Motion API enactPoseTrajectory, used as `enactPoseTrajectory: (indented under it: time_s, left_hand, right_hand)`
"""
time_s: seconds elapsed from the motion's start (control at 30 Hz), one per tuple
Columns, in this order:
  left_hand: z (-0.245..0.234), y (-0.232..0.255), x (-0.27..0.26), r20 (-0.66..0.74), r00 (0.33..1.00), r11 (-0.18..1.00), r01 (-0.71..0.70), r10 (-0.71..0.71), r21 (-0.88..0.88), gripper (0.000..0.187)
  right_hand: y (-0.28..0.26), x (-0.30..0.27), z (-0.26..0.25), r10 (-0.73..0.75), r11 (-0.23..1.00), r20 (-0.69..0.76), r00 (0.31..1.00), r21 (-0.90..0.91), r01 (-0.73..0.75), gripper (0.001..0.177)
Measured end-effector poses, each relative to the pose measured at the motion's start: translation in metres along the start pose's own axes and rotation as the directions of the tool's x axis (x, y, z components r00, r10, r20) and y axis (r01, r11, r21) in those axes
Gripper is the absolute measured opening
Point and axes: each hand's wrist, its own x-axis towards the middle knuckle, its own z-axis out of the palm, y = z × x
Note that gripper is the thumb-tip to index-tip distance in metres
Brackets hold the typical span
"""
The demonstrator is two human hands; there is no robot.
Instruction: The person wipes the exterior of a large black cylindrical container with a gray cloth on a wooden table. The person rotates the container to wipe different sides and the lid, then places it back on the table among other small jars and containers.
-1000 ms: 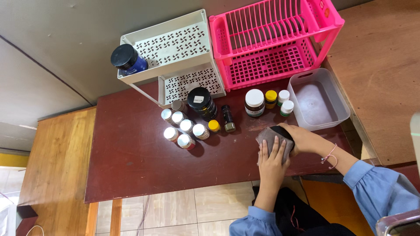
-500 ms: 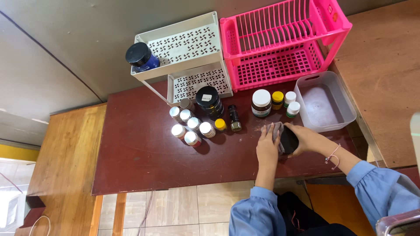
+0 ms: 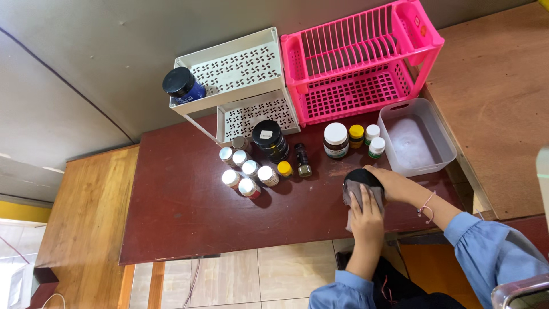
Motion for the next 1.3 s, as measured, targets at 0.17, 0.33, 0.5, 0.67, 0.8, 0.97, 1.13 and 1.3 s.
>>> enactPoseTrajectory:
  time_s: [0.17,0.33,0.5,0.67,0.8,0.97,1.13,1.3]
  left_hand:
    - [0.026,-0.024,0.046,0.22,0.969,0.955,0.169,-0.115,-0.245,0.051]
    - [0.041,-0.037,0.072,0.329,0.936,0.921,0.236,-0.129,-0.31,0.047]
    - [0.044,-0.048,0.083,0.18,0.972,0.938,0.197,-0.15,-0.285,0.039]
    - [0.026,-0.052,0.091,0.571,0.734,0.774,0.582,-0.367,-0.25,0.046]
    - [0.01,-0.039,0.072,0.178,0.965,0.958,0.222,-0.191,-0.18,0.05]
    - [-0.016,-0.035,0.024,0.203,0.979,0.967,0.082,-0.032,-0.241,0.052]
    - [-0.011,-0.057,0.035,0.228,0.951,0.978,-0.209,0.21,-0.03,0.052]
    - [-0.001,-0.075,0.084,0.527,0.801,0.73,0.536,-0.282,-0.424,0.047]
  right_hand:
    - [0.004,0.008,0.004,-0.024,1.0,-0.033,0.999,0.0,0.024,0.137]
    - [-0.002,0.008,-0.009,0.021,0.999,-0.048,0.999,0.027,-0.02,0.138]
    - [-0.019,0.002,-0.012,0.088,0.995,0.012,0.996,-0.038,-0.087,0.139]
    - [-0.027,-0.005,-0.011,0.036,0.999,-0.027,0.999,-0.031,-0.037,0.138]
    - [-0.029,-0.006,-0.009,0.083,0.995,-0.017,0.996,-0.057,-0.084,0.137]
    - [-0.03,-0.009,-0.006,0.048,0.996,-0.028,0.998,-0.072,-0.05,0.126]
    - [-0.028,-0.008,-0.001,0.023,1.0,-0.073,0.997,-0.007,-0.024,0.126]
    - [-0.029,-0.005,0.002,0.041,0.999,-0.073,0.996,-0.032,-0.043,0.137]
